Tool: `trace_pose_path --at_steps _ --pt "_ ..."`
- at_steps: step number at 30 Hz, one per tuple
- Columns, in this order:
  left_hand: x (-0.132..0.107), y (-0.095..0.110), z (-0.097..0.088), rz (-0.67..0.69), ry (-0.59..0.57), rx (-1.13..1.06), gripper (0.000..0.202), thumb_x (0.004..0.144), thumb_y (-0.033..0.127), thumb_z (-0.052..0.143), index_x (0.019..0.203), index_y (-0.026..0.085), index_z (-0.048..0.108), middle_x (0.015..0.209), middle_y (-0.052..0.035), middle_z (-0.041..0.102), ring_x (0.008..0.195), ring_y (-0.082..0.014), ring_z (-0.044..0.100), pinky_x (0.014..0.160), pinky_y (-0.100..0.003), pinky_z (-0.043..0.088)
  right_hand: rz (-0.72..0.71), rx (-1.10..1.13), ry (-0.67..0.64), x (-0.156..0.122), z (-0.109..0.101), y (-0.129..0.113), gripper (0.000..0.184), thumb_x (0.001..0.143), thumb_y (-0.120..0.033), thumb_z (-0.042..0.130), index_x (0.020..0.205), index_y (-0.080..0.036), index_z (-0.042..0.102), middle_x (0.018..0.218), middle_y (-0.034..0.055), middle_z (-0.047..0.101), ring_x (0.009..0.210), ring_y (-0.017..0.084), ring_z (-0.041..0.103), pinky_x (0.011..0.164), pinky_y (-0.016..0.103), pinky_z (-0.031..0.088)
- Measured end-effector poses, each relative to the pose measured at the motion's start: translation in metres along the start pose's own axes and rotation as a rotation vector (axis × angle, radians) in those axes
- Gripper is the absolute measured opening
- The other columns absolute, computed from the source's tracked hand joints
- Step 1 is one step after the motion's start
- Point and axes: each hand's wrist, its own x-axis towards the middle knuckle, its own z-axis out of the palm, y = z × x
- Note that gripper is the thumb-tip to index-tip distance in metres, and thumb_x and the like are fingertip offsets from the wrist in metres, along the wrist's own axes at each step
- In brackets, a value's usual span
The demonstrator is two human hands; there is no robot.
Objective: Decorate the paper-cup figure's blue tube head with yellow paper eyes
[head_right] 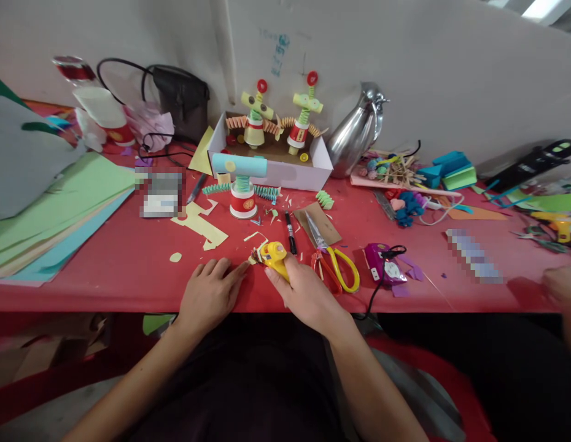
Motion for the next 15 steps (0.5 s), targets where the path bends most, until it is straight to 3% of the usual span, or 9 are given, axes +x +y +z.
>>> trace_pose_path --at_steps 15 --pt "-0.0005 0.0004 -0.0007 0.013 0.002 0.033 0.037 0.100 0.030 0.041 0.133 0.026 0.060 0.096 -0.0083 0.062 0.083 -0.0250 0.053 0.072 -0.041 0.037 0.003 -0.009 -0.030 -0.0031 -0.0016 0.0008 0.026 0.102 -0.046 0.041 0.094 -0.023 0.050 0.055 -0.0038 0.056 0.052 0.018 0.060 0.056 0.029 0.044"
